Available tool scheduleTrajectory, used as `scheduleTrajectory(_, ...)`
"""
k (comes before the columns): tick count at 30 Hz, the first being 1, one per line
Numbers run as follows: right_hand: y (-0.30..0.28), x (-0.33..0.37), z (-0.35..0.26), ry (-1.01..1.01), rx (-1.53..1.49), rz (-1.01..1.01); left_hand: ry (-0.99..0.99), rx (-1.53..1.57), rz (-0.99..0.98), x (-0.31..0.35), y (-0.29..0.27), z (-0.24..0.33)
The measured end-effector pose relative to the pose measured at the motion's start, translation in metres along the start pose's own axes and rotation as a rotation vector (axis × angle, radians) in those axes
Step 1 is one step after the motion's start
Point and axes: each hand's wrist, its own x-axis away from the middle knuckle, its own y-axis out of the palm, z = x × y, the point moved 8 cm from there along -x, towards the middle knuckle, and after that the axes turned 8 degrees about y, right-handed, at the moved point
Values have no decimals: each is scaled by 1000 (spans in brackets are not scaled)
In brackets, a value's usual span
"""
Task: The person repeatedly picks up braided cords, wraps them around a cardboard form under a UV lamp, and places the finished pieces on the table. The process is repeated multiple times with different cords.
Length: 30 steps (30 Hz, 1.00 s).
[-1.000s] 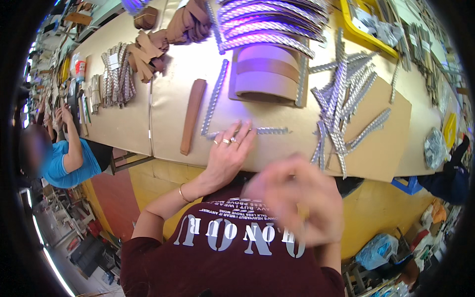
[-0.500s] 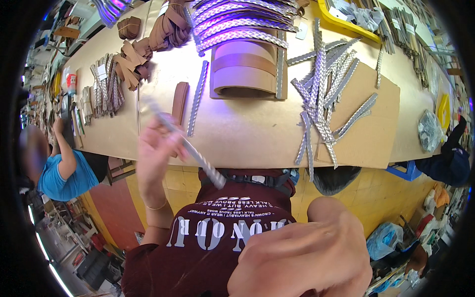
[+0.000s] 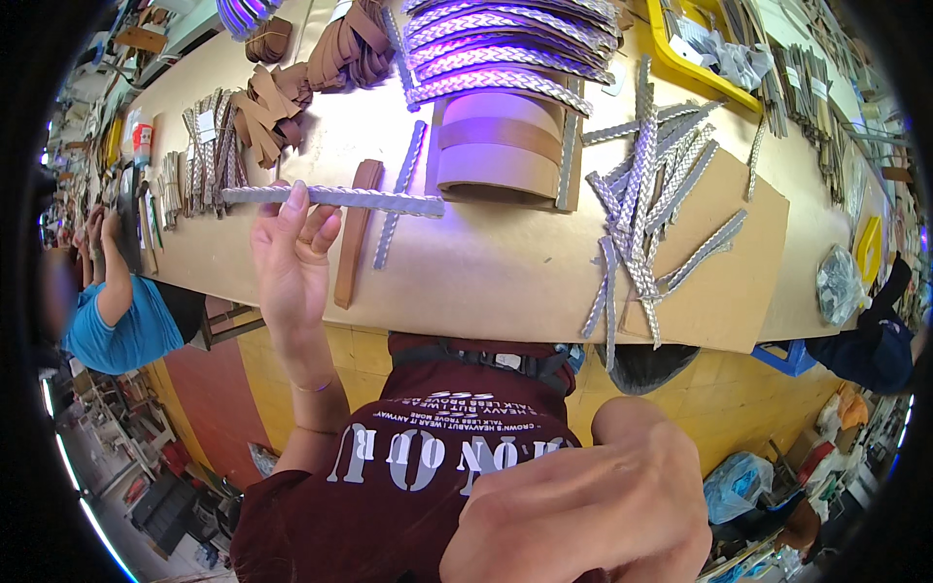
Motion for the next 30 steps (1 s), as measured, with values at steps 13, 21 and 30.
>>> scheduleTrajectory(13, -5, -27, 24, 317, -328, -278, -23, -17, 26, 0, 7, -5)
scheduleTrajectory(21, -112, -27, 45, 392, 1229, 418, -108, 66, -49, -16, 37, -17)
scheduleTrajectory(30, -146, -38, 85, 657, 617, 549, -153, 103, -76, -43, 58, -32)
